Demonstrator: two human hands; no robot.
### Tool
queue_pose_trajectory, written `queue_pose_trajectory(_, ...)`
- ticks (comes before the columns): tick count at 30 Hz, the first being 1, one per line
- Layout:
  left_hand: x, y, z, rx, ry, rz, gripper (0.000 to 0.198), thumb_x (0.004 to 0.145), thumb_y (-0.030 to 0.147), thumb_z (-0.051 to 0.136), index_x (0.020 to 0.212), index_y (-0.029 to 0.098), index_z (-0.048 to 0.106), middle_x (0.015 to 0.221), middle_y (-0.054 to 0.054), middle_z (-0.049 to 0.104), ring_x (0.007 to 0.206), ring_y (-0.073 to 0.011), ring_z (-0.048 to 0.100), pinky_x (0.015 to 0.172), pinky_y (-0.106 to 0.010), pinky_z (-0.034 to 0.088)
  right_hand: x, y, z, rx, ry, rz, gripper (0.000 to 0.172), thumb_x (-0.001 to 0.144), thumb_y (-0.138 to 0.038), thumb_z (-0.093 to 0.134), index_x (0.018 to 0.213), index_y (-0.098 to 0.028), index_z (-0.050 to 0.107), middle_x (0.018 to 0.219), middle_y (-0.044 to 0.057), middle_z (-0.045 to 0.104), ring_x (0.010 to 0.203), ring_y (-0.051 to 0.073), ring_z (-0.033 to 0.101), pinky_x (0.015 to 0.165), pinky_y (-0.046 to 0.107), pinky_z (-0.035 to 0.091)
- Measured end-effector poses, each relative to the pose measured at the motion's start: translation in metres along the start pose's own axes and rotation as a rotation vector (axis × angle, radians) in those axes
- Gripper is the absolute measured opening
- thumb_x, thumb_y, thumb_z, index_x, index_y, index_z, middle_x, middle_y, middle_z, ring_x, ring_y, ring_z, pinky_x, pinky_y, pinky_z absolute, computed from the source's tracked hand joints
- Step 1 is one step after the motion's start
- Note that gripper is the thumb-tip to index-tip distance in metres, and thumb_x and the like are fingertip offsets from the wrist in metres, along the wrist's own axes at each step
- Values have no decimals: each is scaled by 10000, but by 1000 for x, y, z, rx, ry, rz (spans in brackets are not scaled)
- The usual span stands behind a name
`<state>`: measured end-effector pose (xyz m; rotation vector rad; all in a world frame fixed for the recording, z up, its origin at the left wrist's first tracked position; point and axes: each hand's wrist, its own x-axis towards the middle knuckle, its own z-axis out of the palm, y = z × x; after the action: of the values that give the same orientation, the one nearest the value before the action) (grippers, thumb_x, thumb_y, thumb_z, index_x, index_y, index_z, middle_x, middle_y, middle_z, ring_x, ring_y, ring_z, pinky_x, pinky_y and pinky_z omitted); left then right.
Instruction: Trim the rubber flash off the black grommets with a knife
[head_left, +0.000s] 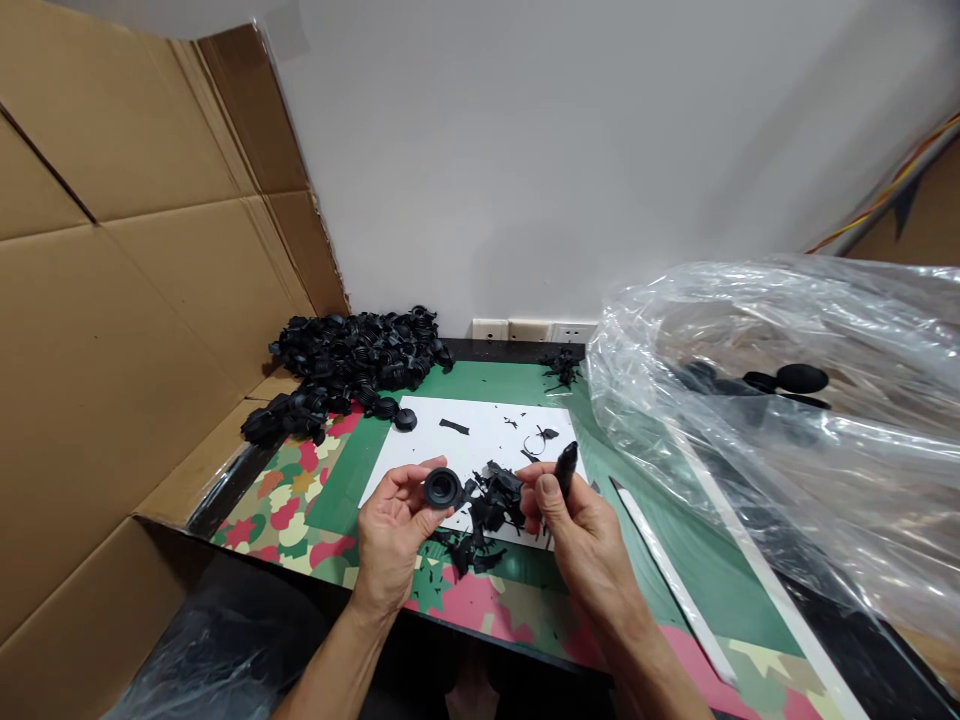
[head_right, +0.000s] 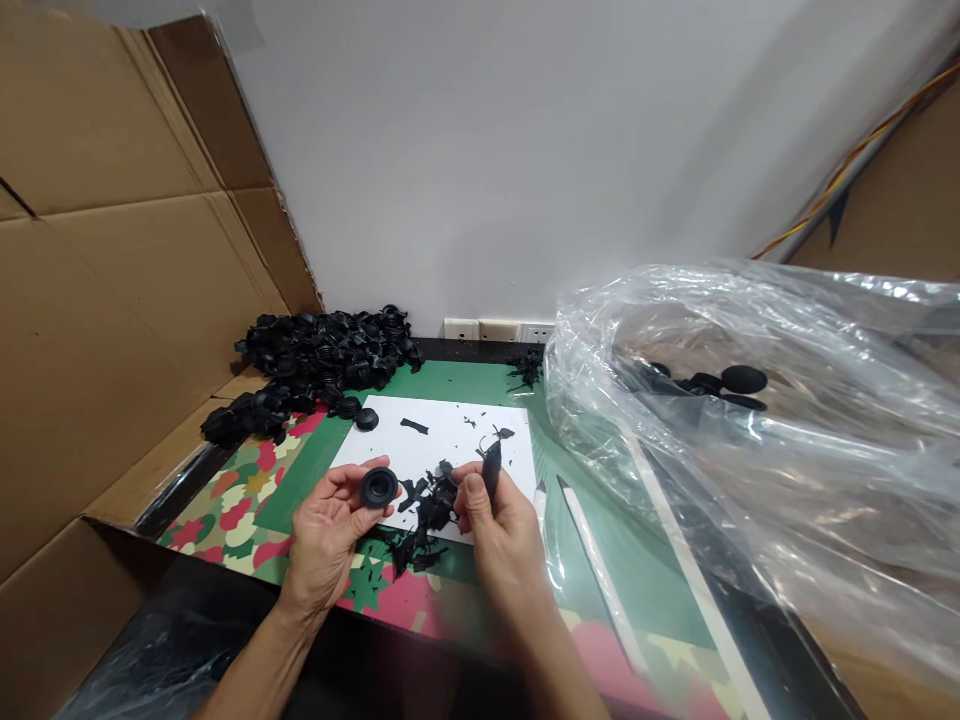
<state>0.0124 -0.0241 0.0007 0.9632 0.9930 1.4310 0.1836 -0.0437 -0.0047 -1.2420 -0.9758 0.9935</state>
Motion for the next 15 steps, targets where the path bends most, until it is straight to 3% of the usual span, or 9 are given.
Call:
queue_pose_trajectory(10,0,0,-1,0,9,32,310,546,129,829,797,152,649,1045,-120,730,824,-199,698,712,-281,565,-2,-4,2,-37,60,-36,589,731,-729,524,828,-166,668,675,49,606,633,182,555,572,288,448)
queue_pose_trajectory(15,-1,0,-2,-1,-9,44,297,549,121,822,788,158,650,1050,-115,730,841,-202,699,699,-272,572,-5,-3,0,45,-25,-6,548,800,-678,492,893,-162,654,652,37,610,489,122,461,466,250,390)
